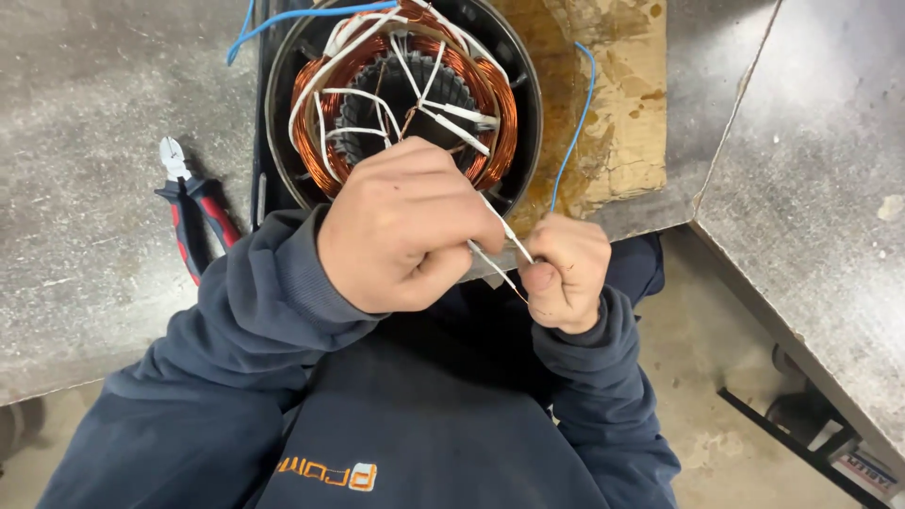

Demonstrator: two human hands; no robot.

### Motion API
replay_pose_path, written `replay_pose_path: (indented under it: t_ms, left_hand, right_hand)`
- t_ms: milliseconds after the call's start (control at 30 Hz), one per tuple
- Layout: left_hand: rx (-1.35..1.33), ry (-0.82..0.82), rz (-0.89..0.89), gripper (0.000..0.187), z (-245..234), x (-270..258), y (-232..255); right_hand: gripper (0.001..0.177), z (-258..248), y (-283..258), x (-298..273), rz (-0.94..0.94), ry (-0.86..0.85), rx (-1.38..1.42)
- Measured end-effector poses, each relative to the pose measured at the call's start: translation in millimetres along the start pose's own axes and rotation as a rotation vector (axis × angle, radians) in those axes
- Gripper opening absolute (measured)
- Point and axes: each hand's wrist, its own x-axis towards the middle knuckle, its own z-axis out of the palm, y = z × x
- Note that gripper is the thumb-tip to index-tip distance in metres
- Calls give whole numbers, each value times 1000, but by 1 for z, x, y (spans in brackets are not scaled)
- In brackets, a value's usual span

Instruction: The person works on a motor stator, stripping insulation from copper wires and twisting them together. They use pliers to cut and manipulate the wires, securing connections within the stator assembly.

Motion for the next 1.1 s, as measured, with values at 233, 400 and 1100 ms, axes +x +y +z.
replay_pose_path:
  t_ms: [233,400,1100]
  left_hand:
    - [-25,33,-13,22,-3,-3,-3]
    - [-36,-14,33,21,0,1,-1]
    - [46,19,-1,21,-2,-1,3]
  right_hand:
    - [42,-55,-5,-51,-164,420,483]
    - [28,-74,29,-109,-335,875,798]
    - [60,-56,-9,-27,-335,642,375]
